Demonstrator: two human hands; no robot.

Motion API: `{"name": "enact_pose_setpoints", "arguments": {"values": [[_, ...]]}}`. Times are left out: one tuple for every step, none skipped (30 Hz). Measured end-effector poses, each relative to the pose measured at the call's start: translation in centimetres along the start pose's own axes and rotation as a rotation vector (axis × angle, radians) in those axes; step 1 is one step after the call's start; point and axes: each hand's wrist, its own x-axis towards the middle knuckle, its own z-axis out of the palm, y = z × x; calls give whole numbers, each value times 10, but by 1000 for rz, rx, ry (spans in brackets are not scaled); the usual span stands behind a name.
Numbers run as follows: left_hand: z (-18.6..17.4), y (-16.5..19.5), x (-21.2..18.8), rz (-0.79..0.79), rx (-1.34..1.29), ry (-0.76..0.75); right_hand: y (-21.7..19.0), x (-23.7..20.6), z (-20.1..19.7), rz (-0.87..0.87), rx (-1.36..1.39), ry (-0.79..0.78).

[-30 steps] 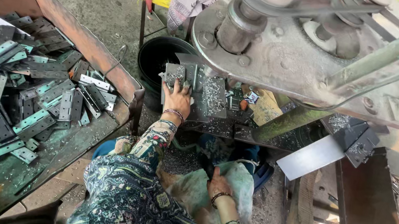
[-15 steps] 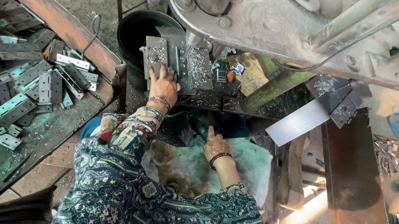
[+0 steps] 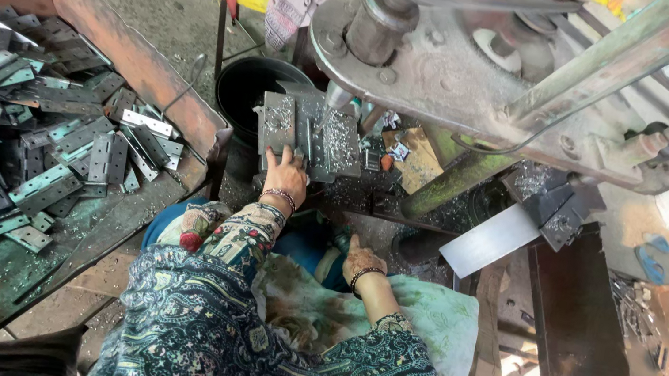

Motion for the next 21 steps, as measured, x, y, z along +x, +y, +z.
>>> {"name": "enact_pose_setpoints", "arguments": {"values": [[-3,0,0,-1,2,12,-1,0,-3,2,-2,-10],[-5,0,-1,-1,-7,8,-2,-2,-7,3,-2,-20],[-6,-1,-1,-1,-16,2,-3,-3,-10,5,-3,-32],[-7,-1,-1,2,-26,-7,-5,-5,-13,-1,-2,-39],[-7,-2,-1,7,-24,-6,-6,-7,-15,-6,0,-46],[-5,-3,-1,12,-19,-7,-7,-8,-17,-12,4,-54],[-3,-4,0,18,-13,-10,-7,-8,-17,-20,-16,-55],[0,-6,0,27,-25,15,-7,-8,-18,-26,-33,-60],[4,-7,0,39,-37,34,-6,-6,-17,-31,-49,-72],[8,-8,1,51,-48,56,-5,-4,-17,-36,-46,-92],[11,-10,2,56,-58,88,-3,1,-17,-42,-44,-105],[14,-10,3,61,-68,121,-1,6,-17,-50,-43,-118],[17,-10,4,65,-80,149,2,12,-18,-87,-83,-133],[21,-9,5,63,-108,136,4,19,-19,-127,-123,-145],[23,-8,6,58,-134,127,6,27,-21,-169,-165,-154],[23,-6,5,52,-161,113,7,35,-22,-233,-205,-160],[24,-4,4,53,-151,111,7,41,-25,-297,-245,-171],[24,-2,1,53,-141,106,7,46,-27,-361,-283,-184],[23,-1,-3,52,-131,103,7,52,-28,-376,-290,-174],[22,0,-7,66,-131,74,7,58,-27,-391,-296,-163],[21,0,-14,79,-131,44,7,62,-27,-407,-301,-152]]}}
